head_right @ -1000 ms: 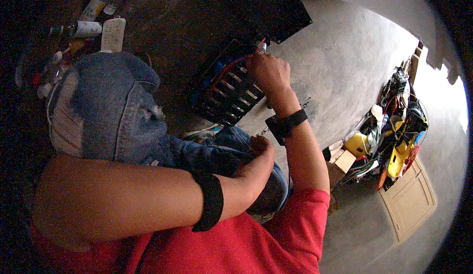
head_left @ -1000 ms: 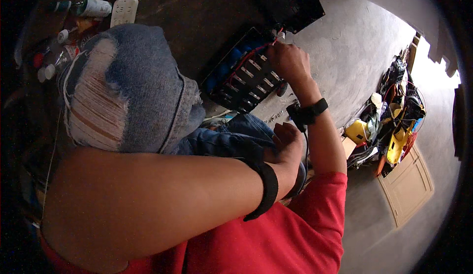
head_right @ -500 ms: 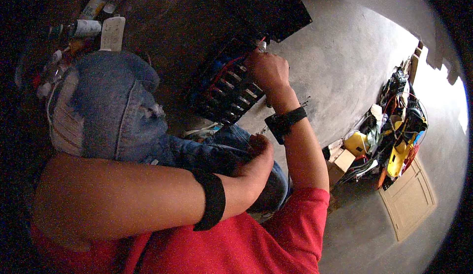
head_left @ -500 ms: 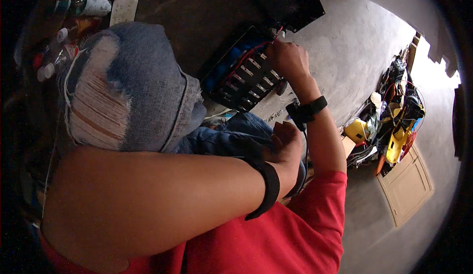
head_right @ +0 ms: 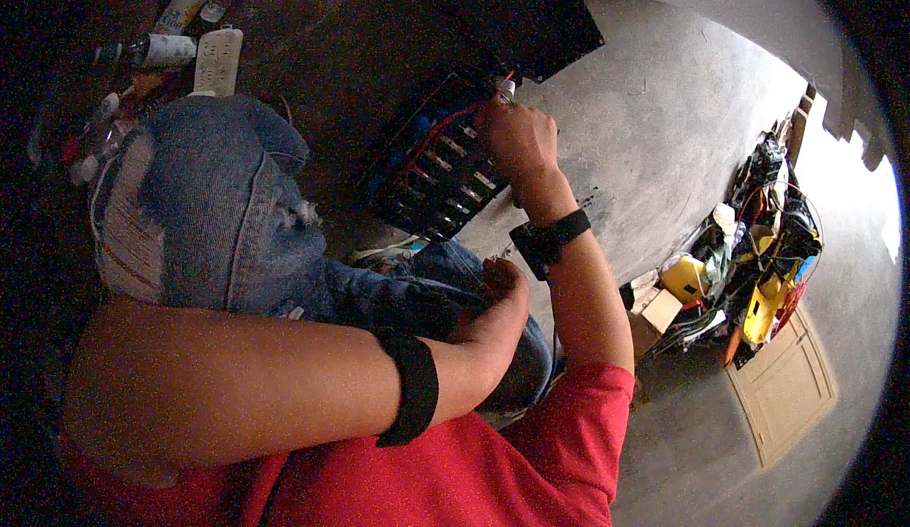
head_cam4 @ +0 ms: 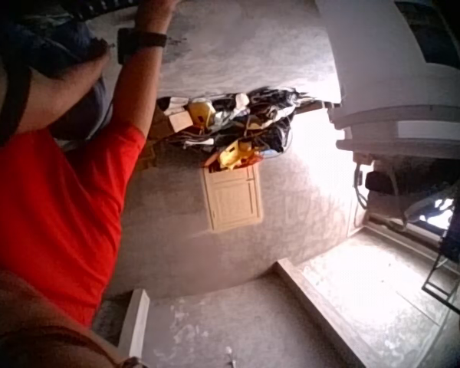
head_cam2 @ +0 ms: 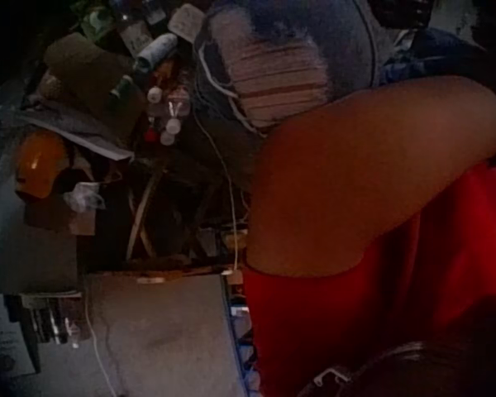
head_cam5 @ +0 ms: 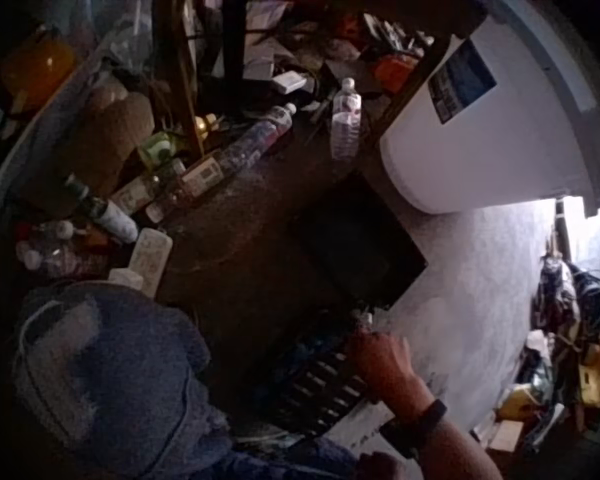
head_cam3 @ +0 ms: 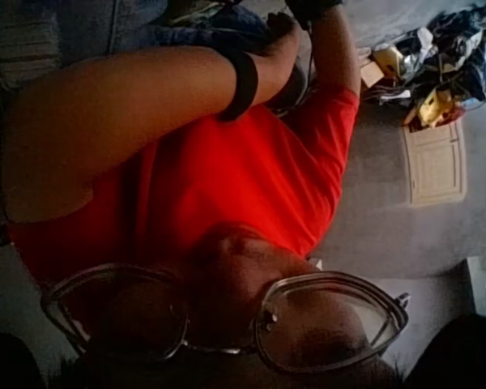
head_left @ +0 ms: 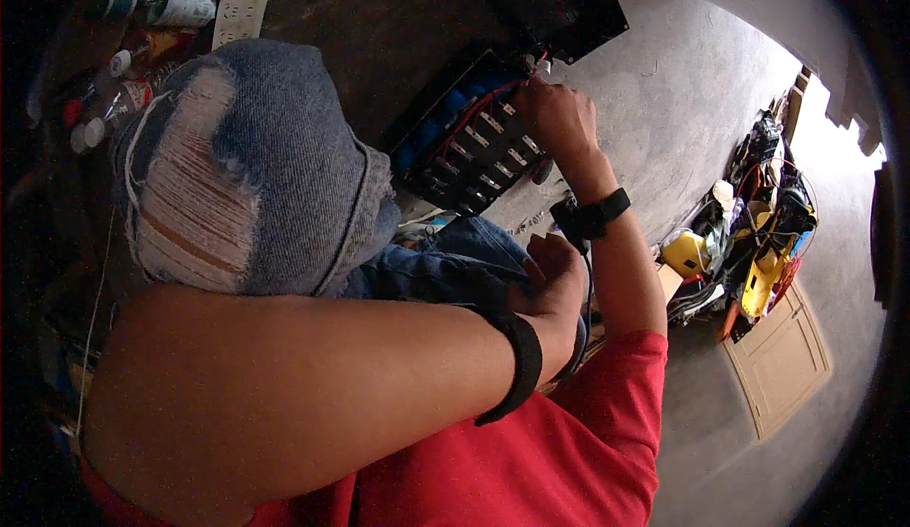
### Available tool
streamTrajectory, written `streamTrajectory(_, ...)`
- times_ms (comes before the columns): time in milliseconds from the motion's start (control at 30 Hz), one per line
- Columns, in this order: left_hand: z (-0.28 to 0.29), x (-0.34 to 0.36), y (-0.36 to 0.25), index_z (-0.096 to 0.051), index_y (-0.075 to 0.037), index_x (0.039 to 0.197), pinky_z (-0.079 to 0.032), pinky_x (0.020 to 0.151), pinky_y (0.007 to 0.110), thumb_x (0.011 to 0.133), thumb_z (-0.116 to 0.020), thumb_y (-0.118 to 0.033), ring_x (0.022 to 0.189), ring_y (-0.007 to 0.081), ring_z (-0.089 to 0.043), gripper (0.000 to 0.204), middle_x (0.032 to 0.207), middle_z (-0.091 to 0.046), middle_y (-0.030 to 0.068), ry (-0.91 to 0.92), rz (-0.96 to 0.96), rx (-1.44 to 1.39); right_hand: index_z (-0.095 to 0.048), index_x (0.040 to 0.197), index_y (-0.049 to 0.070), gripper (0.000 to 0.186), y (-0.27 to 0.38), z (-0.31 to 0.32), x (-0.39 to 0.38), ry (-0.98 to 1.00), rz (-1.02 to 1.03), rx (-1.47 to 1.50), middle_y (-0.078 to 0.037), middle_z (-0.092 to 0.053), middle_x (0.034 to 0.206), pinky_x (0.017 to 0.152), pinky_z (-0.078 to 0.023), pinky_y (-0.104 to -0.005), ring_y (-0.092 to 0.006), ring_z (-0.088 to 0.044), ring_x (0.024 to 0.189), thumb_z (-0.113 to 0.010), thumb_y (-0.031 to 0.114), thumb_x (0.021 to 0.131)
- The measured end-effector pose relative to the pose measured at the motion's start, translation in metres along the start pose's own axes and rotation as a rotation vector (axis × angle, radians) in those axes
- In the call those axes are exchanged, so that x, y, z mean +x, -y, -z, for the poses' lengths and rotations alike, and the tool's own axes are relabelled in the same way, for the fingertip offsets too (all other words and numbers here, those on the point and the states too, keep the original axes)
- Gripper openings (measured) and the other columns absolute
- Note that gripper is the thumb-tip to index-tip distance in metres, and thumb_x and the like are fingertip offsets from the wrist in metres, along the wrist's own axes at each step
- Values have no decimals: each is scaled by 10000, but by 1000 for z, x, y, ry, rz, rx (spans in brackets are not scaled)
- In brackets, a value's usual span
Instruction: Repairing and reassembling a lithium-ion battery pack by checking connections and using a screwdriver to secure the casing.
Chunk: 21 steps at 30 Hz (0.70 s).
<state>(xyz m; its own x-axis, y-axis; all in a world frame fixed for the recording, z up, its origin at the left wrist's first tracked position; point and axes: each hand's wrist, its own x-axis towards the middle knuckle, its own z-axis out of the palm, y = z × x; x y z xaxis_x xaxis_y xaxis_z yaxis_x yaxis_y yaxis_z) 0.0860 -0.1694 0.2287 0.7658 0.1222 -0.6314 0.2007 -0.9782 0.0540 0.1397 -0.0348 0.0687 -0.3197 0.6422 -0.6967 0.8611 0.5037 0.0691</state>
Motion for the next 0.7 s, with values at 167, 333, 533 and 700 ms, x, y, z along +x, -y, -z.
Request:
streamTrajectory(167, 3, 8, -5, -543, -104, 1278, -448, 951, 494, 941, -585, -234, 1129, 278, -573, 364, 1250, -595, 130, 31, 27, 7, -638, 1027, 80, 319, -1, -1, -2, -27, -15, -21, -188, -693, 860, 703, -539, -480, -375, -679, 827, -521, 356, 919)
streamTrajectory(333, -2, 4, -4, -529, -97, 1290, -450, 949, 505, 947, -580, -248, 1129, 282, -571, 379, 1270, -584, 115, -3, -31, 63, -656, 1004, 97, 292, -5, -6, 0, -33, 41, -54, -180, -689, 846, 693, -533, -480, -379, -673, 808, -530, 342, 908)
streamTrajectory(533, 1, 17, -11, -525, -93, 1294, -443, 963, 499, 960, -564, -248, 1158, 283, -562, 370, 1285, -578, 108, 0, -85, 63, -654, 1002, 107, 286, -3, -3, -1, 24, 39, -33, -183, -691, 849, 691, -531, -484, -380, -674, 802, -544, 349, 899)
streamTrajectory(700, 5, 31, -15, -526, -99, 1297, -439, 970, 495, 964, -558, -251, 1181, 284, -555, 367, 1294, -577, 119, 51, -16, 84, -643, 1037, 112, 287, -2, 0, -1, -40, 60, -70, -174, -697, 844, 675, -542, -473, -366, -682, 788, -538, 349, 914)
